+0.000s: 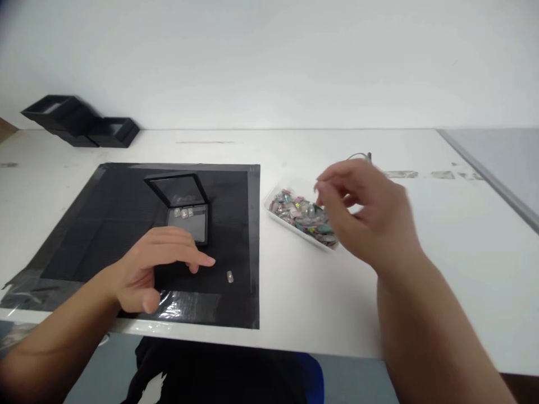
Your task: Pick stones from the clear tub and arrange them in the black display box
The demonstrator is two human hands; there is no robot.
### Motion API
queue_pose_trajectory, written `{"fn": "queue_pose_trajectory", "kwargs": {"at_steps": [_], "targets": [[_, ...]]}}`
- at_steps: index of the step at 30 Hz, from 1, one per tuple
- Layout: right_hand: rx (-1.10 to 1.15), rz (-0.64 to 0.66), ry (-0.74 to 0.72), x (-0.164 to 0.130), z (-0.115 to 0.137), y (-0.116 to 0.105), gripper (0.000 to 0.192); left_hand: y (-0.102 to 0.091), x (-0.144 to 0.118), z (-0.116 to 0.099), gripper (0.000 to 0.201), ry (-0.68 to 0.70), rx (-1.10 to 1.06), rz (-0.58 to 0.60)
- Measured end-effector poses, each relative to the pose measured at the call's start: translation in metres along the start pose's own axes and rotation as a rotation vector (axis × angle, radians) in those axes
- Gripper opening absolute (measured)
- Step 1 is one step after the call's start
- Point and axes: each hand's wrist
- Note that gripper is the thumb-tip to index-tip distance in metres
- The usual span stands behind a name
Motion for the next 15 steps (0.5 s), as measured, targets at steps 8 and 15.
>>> {"fn": "queue_pose_trajectory", "kwargs": {"at_steps": [8,15], "targets": [[-0.387,0.698,0.119,0.026,-0.015,0.015,0.036,0.0,-0.002,0.004,0.067,-0.029,0.023,0.067],[-0.377,0.665,0.165,0.027,-0.019,0.021,0.027,0.0,-0.002,0.004,0.065,-0.057,0.05,0.087]]}}
Point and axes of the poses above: each hand's wrist, its own x-axis towards the middle knuckle, its own y-axis out of the palm, z = x × y, and after that the axes turned 4 degrees about -y, right-handed
